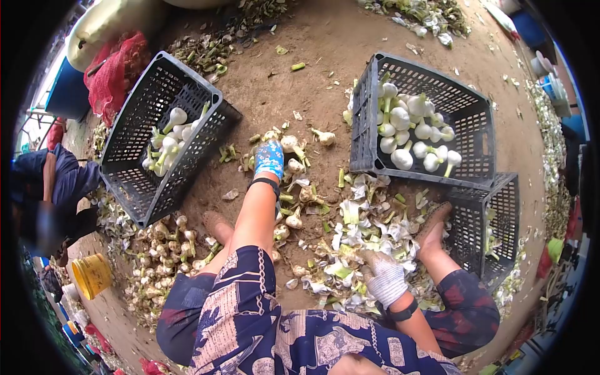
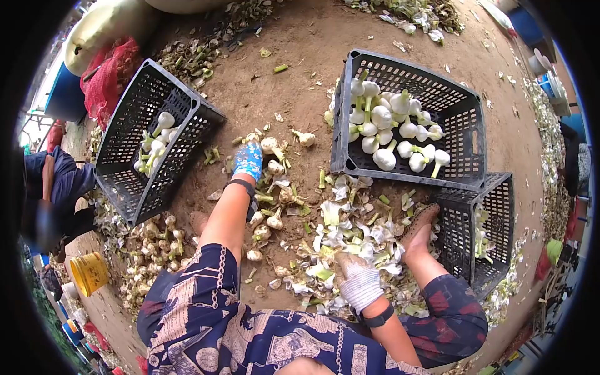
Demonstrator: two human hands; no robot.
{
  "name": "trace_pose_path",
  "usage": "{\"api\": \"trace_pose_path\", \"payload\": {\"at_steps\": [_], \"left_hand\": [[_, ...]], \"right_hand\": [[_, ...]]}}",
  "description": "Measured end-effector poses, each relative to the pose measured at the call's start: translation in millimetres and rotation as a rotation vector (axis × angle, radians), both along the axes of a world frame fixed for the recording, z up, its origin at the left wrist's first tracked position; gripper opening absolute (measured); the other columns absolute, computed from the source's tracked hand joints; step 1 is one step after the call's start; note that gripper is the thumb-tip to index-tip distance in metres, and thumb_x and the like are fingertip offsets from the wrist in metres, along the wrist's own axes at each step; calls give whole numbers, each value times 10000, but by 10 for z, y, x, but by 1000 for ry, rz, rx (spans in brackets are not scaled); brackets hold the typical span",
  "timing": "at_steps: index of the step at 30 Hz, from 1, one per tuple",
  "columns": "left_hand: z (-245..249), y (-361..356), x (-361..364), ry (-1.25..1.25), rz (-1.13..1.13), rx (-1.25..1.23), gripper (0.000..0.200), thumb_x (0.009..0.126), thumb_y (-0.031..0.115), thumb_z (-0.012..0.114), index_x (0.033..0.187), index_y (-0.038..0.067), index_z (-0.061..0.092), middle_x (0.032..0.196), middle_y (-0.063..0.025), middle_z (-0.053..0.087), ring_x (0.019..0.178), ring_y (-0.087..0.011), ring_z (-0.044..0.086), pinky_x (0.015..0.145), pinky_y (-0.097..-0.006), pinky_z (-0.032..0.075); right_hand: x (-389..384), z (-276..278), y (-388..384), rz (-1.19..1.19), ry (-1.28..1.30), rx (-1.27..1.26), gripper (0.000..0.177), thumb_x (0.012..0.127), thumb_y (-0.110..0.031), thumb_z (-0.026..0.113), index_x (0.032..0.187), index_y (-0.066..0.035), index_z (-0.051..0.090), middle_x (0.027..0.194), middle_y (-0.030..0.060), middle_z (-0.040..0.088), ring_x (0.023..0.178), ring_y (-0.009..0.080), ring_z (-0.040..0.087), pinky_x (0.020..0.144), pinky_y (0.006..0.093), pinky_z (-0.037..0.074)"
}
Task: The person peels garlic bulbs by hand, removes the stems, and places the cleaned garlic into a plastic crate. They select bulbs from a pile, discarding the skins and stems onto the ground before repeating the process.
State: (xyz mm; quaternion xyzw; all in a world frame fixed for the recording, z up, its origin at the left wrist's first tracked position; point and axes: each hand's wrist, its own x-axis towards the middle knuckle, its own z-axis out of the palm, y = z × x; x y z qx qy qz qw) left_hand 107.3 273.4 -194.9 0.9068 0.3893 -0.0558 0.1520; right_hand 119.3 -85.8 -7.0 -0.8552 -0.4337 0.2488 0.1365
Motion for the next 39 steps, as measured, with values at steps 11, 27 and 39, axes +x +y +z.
{"api": "trace_pose_path", "payload": {"at_steps": [11, 27, 39], "left_hand": [[679, -766, -617, -622, 197, -839, 441, 763, 140, 687, 1151, 43, 502, 990, -107, 601, 891, -187, 595, 699, -266, 504], [2620, -2361, -1516, -959, -185, -856, 752, 705, 164, 736, 1318, 3, 329, 1240, -160, 459, 1148, -242, 457, 962, -350, 395], [2697, -2472, -1531, -702, -752, -167, 790, 632, 176, 757, 1295, 6, 361, 1157, -231, 464, 1030, -407, 471, 868, -458, 403]], "right_hand": [[-144, 138, -2, -500, 382, 547, 333, 773, -48, 588, 1106, -33, 563, 946, 118, 636, 769, 188, 631, 656, 277, 509], [-522, 994, -288, -533, 1014, 842, 276, 911, -210, 531, 1088, 0, 546, 752, 16, 584, 578, 32, 506, 497, 170, 428], [-621, 924, -390, -417, 858, 618, 215, 914, -239, 532, 912, -34, 593, 620, -41, 521, 452, 27, 425, 413, 185, 334]]}}
